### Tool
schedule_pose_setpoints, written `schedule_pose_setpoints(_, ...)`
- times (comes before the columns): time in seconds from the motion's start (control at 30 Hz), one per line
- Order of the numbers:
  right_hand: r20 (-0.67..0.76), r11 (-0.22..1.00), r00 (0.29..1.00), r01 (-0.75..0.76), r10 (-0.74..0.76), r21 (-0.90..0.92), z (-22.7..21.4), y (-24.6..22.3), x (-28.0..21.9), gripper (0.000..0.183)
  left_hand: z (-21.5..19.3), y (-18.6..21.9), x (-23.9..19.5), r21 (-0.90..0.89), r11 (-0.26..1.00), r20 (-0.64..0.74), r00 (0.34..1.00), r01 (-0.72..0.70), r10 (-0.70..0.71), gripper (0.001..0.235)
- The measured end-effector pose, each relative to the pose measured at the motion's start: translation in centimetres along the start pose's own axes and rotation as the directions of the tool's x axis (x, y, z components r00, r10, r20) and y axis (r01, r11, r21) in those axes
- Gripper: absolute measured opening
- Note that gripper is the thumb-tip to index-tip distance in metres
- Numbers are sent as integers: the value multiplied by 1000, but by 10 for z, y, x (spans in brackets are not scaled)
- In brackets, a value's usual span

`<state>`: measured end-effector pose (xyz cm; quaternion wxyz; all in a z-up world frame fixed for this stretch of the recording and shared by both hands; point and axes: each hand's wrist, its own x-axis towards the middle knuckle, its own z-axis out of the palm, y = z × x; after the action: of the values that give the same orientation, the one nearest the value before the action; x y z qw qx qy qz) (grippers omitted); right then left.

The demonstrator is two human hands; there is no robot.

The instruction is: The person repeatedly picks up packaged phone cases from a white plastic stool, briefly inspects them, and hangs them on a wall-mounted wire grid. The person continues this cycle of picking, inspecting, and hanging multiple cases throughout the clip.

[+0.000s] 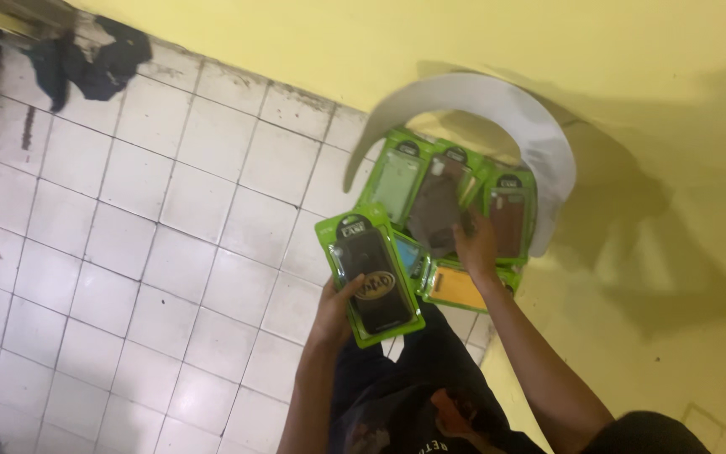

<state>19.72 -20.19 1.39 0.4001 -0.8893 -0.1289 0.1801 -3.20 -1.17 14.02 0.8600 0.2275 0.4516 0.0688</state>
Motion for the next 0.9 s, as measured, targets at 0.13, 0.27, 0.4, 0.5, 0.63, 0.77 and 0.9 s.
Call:
schedule_pose_setpoints(0.13,206,896,962,-246,179,368,-9,-101,-32,42,-14,29,-38,52,996,55,996,-78,75,38)
schedule_pose_setpoints(0.27,526,832,850,-284,-11,477,2,-230,-86,40,-45,71,-88,196,961,86,980,-193,179,37)
schedule_pose_setpoints(0.4,602,891,768,-96,-217,444,45,-346,-135,35,-97,120,-146,349,897,92,963,-271,255,39)
schedule_pose_setpoints(0.5,667,915,696,-36,-266,402,90,-408,-186,27,-145,155,-192,360,886,32,953,-293,302,41)
schedule_pose_setpoints(0.63,657,848,612,44,-441,529,148,-472,-220,18,-188,201,-236,345,742,-18,786,-575,618,44)
schedule_pose_setpoints(0.77,676,821,499,141,-541,553,195,-526,-248,10,-226,253,-278,552,524,-171,527,-649,833,33)
schedule_pose_setpoints(0.9,674,770,375,361,-636,526,238,-577,-260,4,-262,305,-300,725,375,-159,388,-578,908,20)
